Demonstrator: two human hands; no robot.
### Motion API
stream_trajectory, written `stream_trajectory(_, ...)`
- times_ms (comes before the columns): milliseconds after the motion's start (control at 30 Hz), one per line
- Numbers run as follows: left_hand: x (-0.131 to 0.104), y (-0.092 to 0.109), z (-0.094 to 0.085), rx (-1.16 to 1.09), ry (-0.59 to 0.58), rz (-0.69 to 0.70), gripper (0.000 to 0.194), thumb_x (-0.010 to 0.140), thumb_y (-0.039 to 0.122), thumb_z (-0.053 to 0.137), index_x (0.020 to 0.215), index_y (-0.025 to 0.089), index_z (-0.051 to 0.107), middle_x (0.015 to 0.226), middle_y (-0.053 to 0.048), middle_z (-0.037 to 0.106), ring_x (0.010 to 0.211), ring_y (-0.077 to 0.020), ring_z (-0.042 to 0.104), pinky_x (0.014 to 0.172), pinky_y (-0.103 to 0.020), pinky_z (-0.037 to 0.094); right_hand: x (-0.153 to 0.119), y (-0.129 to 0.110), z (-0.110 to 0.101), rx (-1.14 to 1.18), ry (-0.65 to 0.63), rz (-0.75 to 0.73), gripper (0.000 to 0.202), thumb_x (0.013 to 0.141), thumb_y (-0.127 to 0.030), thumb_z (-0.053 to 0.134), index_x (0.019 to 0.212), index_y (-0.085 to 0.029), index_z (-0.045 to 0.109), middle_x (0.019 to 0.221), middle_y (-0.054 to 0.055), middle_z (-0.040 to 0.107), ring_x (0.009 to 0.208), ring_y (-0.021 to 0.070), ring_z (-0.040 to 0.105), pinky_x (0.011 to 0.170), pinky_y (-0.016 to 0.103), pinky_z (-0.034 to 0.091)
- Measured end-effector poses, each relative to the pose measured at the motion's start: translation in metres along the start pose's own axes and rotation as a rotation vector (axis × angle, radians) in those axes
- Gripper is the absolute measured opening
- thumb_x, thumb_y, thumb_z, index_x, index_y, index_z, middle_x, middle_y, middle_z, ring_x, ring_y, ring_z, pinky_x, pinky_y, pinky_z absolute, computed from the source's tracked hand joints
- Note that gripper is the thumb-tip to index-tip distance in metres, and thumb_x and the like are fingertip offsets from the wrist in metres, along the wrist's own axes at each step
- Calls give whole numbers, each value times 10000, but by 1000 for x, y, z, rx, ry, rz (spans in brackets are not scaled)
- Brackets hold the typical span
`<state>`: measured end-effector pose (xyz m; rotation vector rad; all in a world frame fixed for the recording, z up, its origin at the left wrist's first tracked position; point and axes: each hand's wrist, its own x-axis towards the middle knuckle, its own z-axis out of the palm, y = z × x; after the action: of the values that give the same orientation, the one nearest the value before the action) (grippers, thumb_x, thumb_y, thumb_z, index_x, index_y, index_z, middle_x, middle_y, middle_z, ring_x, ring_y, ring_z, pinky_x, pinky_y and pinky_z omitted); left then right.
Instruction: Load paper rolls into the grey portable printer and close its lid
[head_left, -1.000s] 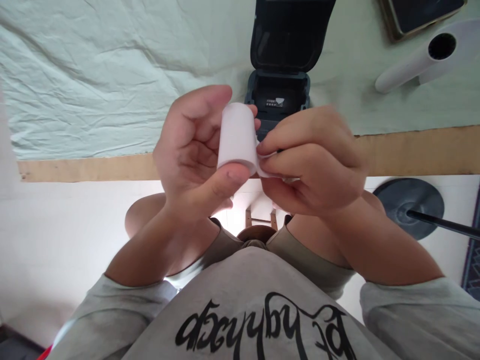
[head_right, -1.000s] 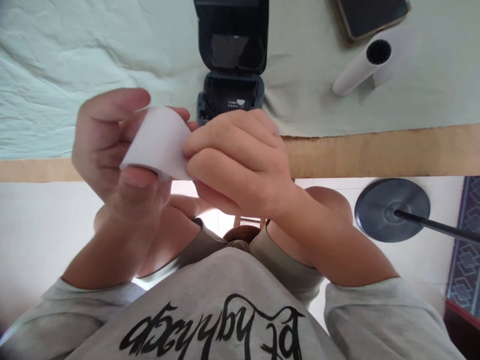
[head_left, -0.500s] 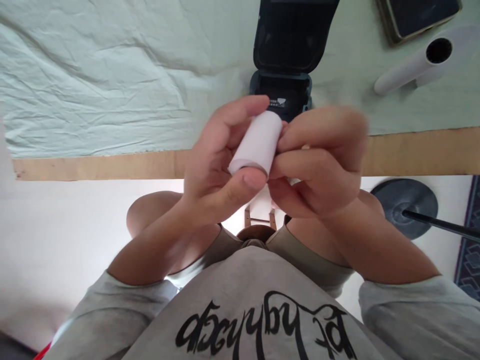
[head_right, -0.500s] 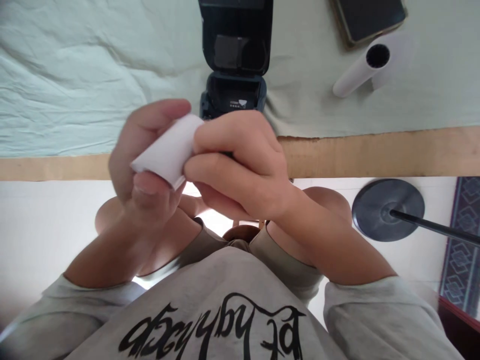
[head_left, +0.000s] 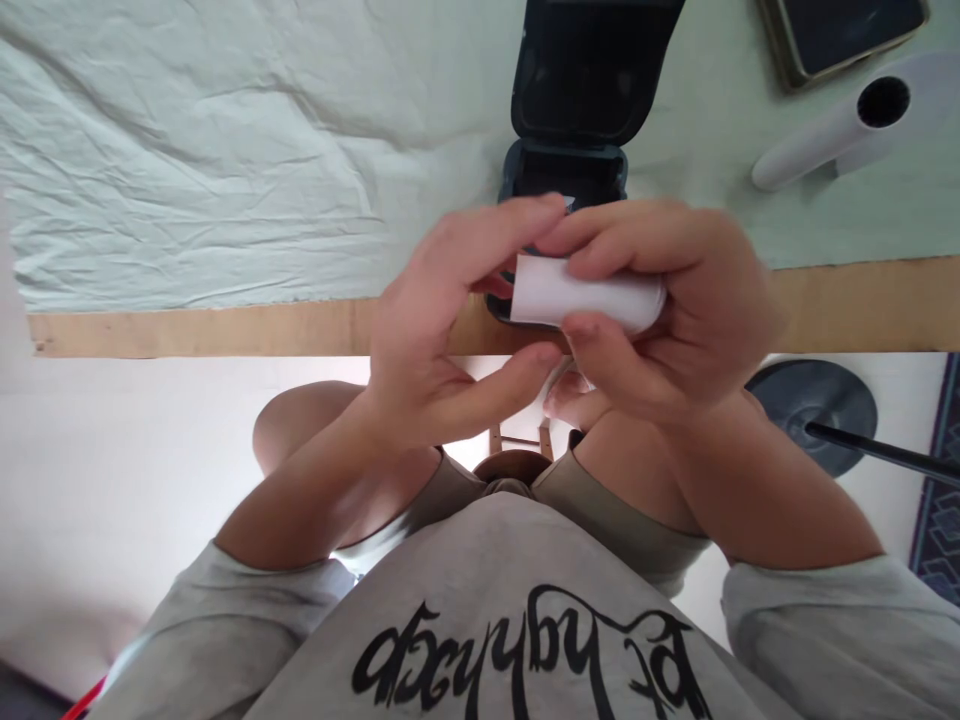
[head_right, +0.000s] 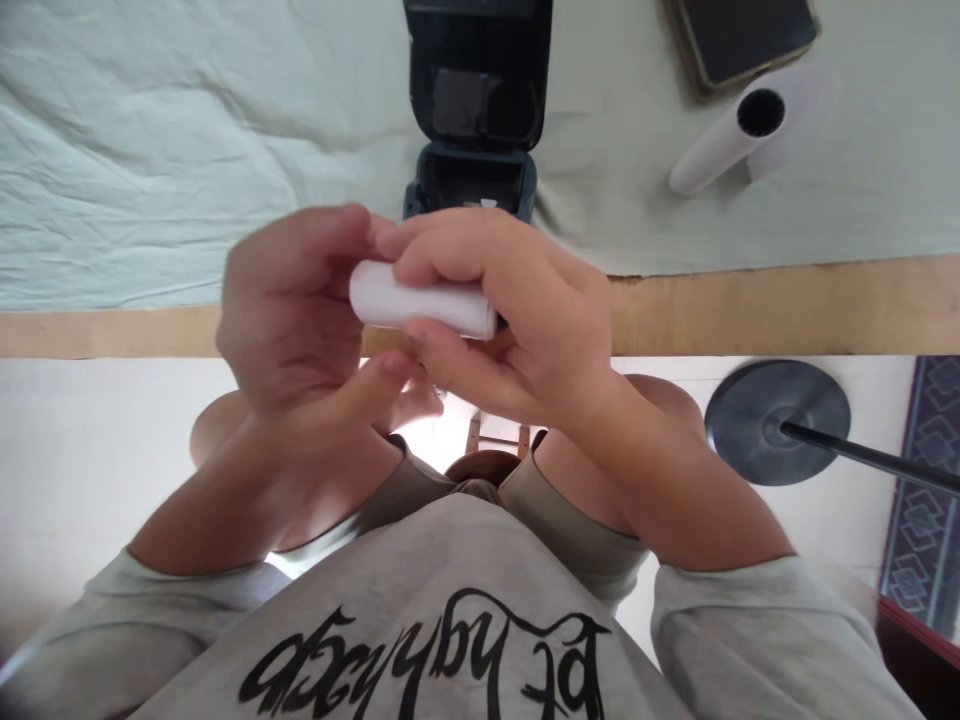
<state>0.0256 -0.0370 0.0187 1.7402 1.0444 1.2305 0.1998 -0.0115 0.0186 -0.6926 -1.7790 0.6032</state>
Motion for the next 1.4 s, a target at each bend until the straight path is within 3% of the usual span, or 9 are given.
stream_trajectory(100, 2, -1, 1, 67, 20, 140, 412, 885, 425, 748, 1275, 389, 622, 1237, 25, 713, 1093, -264, 710, 954, -444, 603, 2, 3, 2, -88, 26, 30, 71, 870, -297, 534, 940, -302, 544, 911, 13, 718, 895, 199, 713, 768, 365, 597)
stream_trajectory(167, 2, -1, 3, 82, 69, 92, 362, 894, 371, 747, 1244, 369, 654, 1201, 8, 737, 1019, -255, 732, 909, -437, 622, 2, 4, 2, -126, 29, 38, 68, 888, -307, 501, 946, -297, 534, 920, 25, 707, 922, 205, 702, 797, 386, 589)
stream_trajectory(300, 1, 0, 5, 64, 115, 17, 268, 899, 404, 746, 1151, 320, 709, 1084, -5, 765, 876, -229, 749, 805, -406, 640, 2, 8, 0, -91, 17, -34, 122, 857, -274, 555, 978, -285, 571, 936, 22, 703, 945, 206, 676, 833, 405, 571)
stream_trajectory(467, 2, -5, 3, 103, 154, -3, 254, 900, 461, 732, 1134, 365, 704, 980, 27, 760, 794, -196, 748, 709, -360, 636, 2, 15, -3, -118, 2, -34, 171, 839, -255, 583, 1008, -280, 575, 952, 13, 684, 947, 204, 666, 786, 402, 583)
stream_trajectory(767, 6, -23, -2, 397, 42, 287, 305, 1012, 388, 562, 1314, 348, 537, 1204, 15, 705, 1062, -219, 705, 905, -416, 608, 1, 18, -6, -91, -47, -20, 146, 848, -239, 630, 981, -286, 591, 940, 0, 679, 900, 191, 673, 783, 394, 610)
stream_trajectory(933, 8, -31, -7, 354, 71, 159, 470, 964, 563, 543, 1385, 365, 473, 1290, -32, 609, 1190, -262, 614, 970, -461, 562, 5, 32, -18, -117, 21, 18, 169, 817, -322, 712, 907, -266, 580, 924, -2, 655, 913, 198, 657, 773, 398, 589)
stream_trajectory(1100, 10, -37, -14, 470, -111, 144, 592, 906, 589, 605, 1383, 271, 458, 1360, -132, 514, 1308, -341, 524, 1030, -529, 524, 17, 44, -26, -137, 144, 139, 101, 861, -311, 698, 901, -274, 614, 887, -6, 592, 928, 156, 629, 850, 347, 563)
stream_trajectory(1267, 5, -44, -17, 531, -256, 197, 730, 870, 528, 697, 1439, 191, 387, 1450, -203, 432, 1350, -333, 513, 1105, -532, 494, 23, 41, -21, -211, 61, 241, 87, 898, -366, 651, 919, -300, 598, 967, -4, 599, 1006, 192, 640, 855, 375, 575)
stream_trajectory(1400, 3, -48, -19, 525, -263, 183, 679, 894, 523, 699, 1426, 239, 387, 1511, -176, 399, 1384, -320, 506, 1115, -516, 504, 24, 42, -18, -328, -56, 218, 114, 856, -277, 681, 912, -319, 591, 981, -16, 669, 941, 203, 642, 831, 397, 562)
